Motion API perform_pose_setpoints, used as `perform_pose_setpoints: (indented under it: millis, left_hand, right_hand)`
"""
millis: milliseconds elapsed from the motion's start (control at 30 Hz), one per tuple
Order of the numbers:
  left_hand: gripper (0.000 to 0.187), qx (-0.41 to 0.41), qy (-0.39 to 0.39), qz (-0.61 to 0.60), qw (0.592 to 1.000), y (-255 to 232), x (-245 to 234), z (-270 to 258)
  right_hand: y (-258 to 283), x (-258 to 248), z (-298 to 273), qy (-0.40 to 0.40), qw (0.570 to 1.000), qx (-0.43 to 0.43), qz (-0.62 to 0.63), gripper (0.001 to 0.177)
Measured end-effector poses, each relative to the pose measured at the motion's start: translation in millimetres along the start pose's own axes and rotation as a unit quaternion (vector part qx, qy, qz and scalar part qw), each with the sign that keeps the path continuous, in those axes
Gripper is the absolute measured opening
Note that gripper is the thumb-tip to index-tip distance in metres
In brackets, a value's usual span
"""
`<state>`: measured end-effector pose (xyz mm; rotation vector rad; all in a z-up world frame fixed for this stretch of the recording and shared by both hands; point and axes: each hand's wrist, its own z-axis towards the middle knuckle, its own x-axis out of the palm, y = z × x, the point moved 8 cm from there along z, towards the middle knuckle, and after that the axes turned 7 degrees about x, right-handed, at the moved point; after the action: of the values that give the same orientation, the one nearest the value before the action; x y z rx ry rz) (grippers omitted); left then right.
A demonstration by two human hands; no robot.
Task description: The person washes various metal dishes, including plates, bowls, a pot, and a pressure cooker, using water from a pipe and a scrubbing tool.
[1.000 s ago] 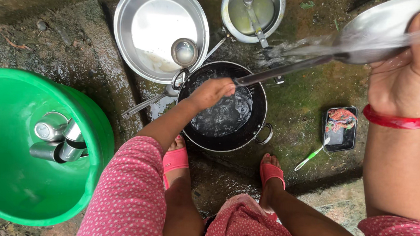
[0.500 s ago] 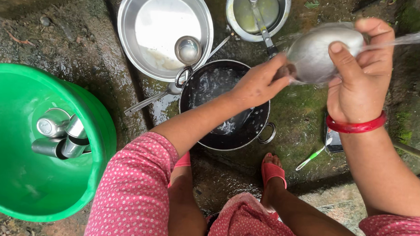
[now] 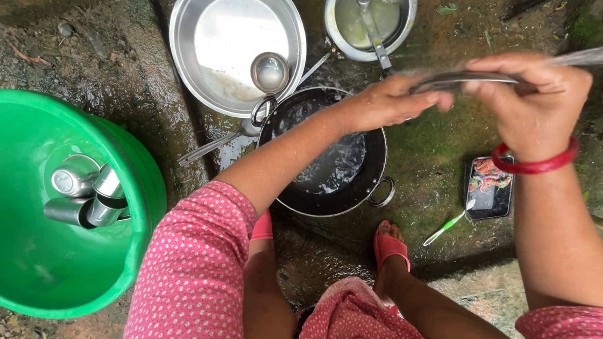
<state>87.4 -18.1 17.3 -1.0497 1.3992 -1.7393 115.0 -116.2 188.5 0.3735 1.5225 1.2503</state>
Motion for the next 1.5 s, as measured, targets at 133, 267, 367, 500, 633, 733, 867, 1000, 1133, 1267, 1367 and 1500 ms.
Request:
perform_pose_setpoints:
  millis: [133, 267, 367, 500, 633, 733, 867, 1000, 1133, 1267, 1367, 1500]
  left_hand:
    - [0.036, 0.087, -0.088, -0.022, 0.992, -24, -10, 12]
    - [0.026, 0.108, -0.143, 0.010, 0.984, -5, -6, 5]
    - [0.024, 0.179, -0.128, 0.051, 0.974, 9, 2, -14]
    - [0.027, 0.032, -0.087, 0.140, 0.986, 51, -18, -66]
    - [0.031, -0.040, -0.052, 0.218, 0.974, 72, -45, -101]
    - [0.030, 0.049, -0.034, 0.289, 0.955, 57, -43, -90]
    - [0.029, 0.129, -0.055, 0.147, 0.979, 36, -25, -56]
    - [0.028, 0.073, -0.068, 0.087, 0.991, 38, -23, -27]
    - [0.029, 0.053, -0.085, 0.101, 0.990, 41, -29, -16]
    - [0.030, 0.074, -0.082, 0.138, 0.984, 43, -37, -23]
    - [0.030, 0.083, -0.071, 0.173, 0.979, 41, -54, -55]
    - [0.031, 0.022, -0.134, 0.202, 0.970, 11, -89, -140]
  right_hand:
    - [-8, 3, -3, -0.064, 0.998, 0.015, -0.020, 0.012]
    - [-2, -6, -5, -0.084, 0.995, -0.012, -0.052, 0.015]
    - [-12, -26, -8, -0.123, 0.992, 0.015, -0.005, 0.018]
    - [-24, -39, -12, -0.146, 0.987, 0.045, 0.040, 0.020]
    - [-22, -28, -17, -0.137, 0.988, 0.053, 0.050, 0.017]
    - [-11, -12, -17, -0.111, 0.992, 0.047, 0.046, 0.015]
    - [2, -8, -10, -0.106, 0.993, 0.023, 0.055, 0.016]
    - [3, -9, -12, -0.127, 0.989, 0.030, 0.069, 0.015]
    - [-6, -8, -16, -0.141, 0.983, 0.039, 0.110, 0.018]
    - [-11, -5, -26, -0.118, 0.991, 0.001, 0.061, 0.012]
    - [-12, 1, -37, -0.118, 0.988, -0.032, 0.098, 0.015]
    - [-4, 37, -22, -0.080, 0.980, -0.021, 0.183, 0.026]
